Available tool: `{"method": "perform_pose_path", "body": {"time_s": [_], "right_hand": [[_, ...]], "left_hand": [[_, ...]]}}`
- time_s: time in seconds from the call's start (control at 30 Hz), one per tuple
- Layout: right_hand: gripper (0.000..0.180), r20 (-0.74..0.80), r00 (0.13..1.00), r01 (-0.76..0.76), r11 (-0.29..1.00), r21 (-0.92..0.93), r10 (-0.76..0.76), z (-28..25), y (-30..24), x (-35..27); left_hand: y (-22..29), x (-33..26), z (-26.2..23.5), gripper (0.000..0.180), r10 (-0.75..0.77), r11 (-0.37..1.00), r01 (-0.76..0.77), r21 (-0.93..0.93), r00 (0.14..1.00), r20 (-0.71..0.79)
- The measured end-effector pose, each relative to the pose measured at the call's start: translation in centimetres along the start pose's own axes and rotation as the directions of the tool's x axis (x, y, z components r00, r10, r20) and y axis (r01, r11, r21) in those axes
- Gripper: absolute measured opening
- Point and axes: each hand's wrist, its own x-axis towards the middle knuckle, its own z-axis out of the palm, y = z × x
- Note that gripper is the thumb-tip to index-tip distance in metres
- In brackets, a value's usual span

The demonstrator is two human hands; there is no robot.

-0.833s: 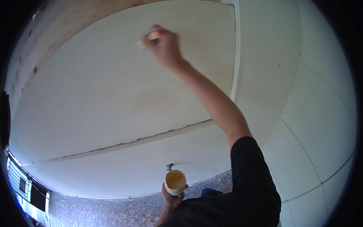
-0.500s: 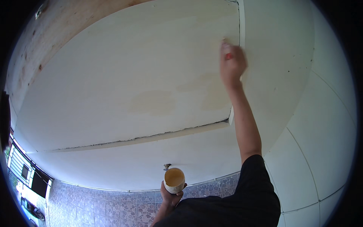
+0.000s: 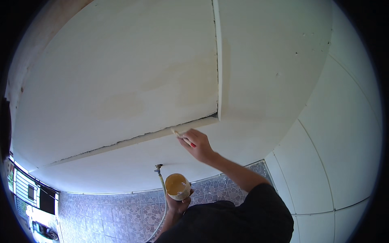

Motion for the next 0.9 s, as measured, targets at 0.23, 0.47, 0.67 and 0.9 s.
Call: {"method": "perform_pose_path", "body": {"time_s": [0.23, 0.47, 0.67, 0.9], "right_hand": [[0.020, 0.376, 0.420, -0.829, 0.180, 0.530, 0.826, -1.0, -0.4, -12.2], [0.022, 0.647, 0.335, -0.942, 0.241, 0.233, 0.685, -2.0, -1.6, -18.9], [0.024, 0.582, 0.568, -0.771, 0.623, 0.130, 0.582, -3.5, -5.3, -23.2], [0.023, 0.475, 0.478, -0.861, 0.501, 0.087, 0.739, -5.3, -10.6, -26.5]], "left_hand": [[-3.8, -1.9, -1.4, 0.064, 0.047, 0.999, -0.047, -0.010, 0.999, -0.006], [-6.8, -3.8, -2.6, 0.069, 0.001, 0.990, 0.012, -0.144, 0.996, 0.089], [-7.9, -5.6, -1.5, 0.072, -0.052, 0.994, 0.065, -0.085, 0.987, 0.152], [-8.4, -11.3, -2.9, 0.070, 0.005, 1.000, -0.001, -0.029, 0.989, 0.145]]}}
